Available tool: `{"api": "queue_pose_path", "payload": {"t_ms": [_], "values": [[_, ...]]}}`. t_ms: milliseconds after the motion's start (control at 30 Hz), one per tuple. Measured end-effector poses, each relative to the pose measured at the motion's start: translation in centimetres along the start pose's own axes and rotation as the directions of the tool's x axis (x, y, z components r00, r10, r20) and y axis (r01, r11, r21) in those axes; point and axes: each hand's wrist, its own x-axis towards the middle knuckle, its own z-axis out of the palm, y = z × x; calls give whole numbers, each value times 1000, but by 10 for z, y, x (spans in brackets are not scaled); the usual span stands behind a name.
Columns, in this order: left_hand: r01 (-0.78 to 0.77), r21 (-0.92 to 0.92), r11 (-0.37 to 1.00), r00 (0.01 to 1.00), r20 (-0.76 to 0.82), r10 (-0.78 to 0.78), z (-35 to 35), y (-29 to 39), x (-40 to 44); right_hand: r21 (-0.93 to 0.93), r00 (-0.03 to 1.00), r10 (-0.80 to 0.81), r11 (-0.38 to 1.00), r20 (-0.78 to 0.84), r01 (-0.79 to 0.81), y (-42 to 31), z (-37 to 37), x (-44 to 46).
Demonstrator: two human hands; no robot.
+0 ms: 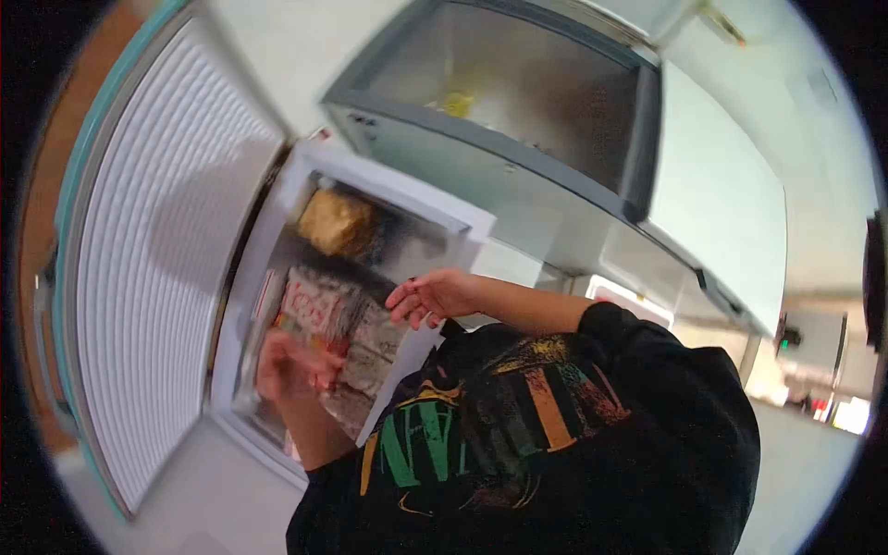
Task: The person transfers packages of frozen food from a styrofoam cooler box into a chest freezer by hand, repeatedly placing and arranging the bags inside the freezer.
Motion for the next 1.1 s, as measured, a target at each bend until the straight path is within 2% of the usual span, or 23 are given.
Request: {"api": "queue_pose_path", "payload": {"t_ms": [33,67,100,133,167,200,267,400,467,500,567,600,667,733,800,833,867,900,933,967,1000,1033,1100], "values": [[-53,-229,972,984,-176,12,-30,-27,-2,-115,995,19,993,-99,-31,1,-16,-5],[-62,-339,939,969,-244,-24,-44,-48,8,-109,993,-31,994,-116,18,4,-27,-14],[-89,-442,892,948,-311,-60,-58,-70,18,-319,939,-25,943,-342,-91,8,-37,-24],[131,-213,968,921,-334,-199,-62,-90,34,-466,829,-63,850,-556,-248,12,-48,-37],[343,34,939,871,-385,-304,-62,-111,50,-537,774,-85,768,-627,-350,12,-56,-53],[522,275,807,811,-454,-370,-63,-131,66,-526,759,-117,787,-640,-323,13,-64,-70],[713,632,304,698,-602,-387,-55,-163,102,-365,695,-60,881,-717,-300,14,-67,-106],[530,818,224,777,-364,-513,-19,-224,171,-236,621,-154,970,-768,-52,23,-89,-172],[237,949,208,764,-49,-644,10,-251,204,-255,579,-226,966,-784,32,34,-87,-202],[194,958,211,745,-4,-667,35,-265,226,-254,571,-262,963,-778,96,40,-88,-220],[38,999,39,587,9,-809,82,-296,272,-262,523,-302,953,-797,152,54,-100,-259],[-17,999,52,547,53,-835,87,-320,289,-269,503,-310,951,-807,155,61,-110,-275],[-183,978,97,349,157,-924,93,-365,308,-274,400,-359,928,-843,254,94,-146,-295],[-180,964,198,227,237,-945,127,-400,342,-243,386,-359,917,-850,318,132,-190,-316],[-157,948,277,103,294,-950,157,-440,369,-157,121,-239,869,-964,469,132,-148,-362],[-241,917,318,45,338,-940,164,-463,379,-106,105,-208,795,-973,597,148,-163,-364],[-309,879,363,16,387,-922,172,-490,385,-102,93,-202,780,-975,618,162,-169,-378],[-318,870,376,-9,394,-919,178,-516,390,-141,6,-179,797,-984,588,173,-174,-388],[-341,852,398,-3,423,-906,183,-539,393,-175,-81,-156,815,-984,553,183,-180,-395],[-362,832,420,3,451,-892,188,-559,394,-171,-91,-145,801,-985,574,198,-194,-393],[-370,822,434,-24,458,-888,193,-577,394,-228,-285,-76,802,-956,552,212,-210,-388],[-333,841,426,17,457,-889,200,-596,395,-283,-471,-9,810,-882,514,222,-219,-391],[-274,860,430,96,469,-878,216,-634,390,-309,-528,70,744,-846,593,248,-239,-399]]}}
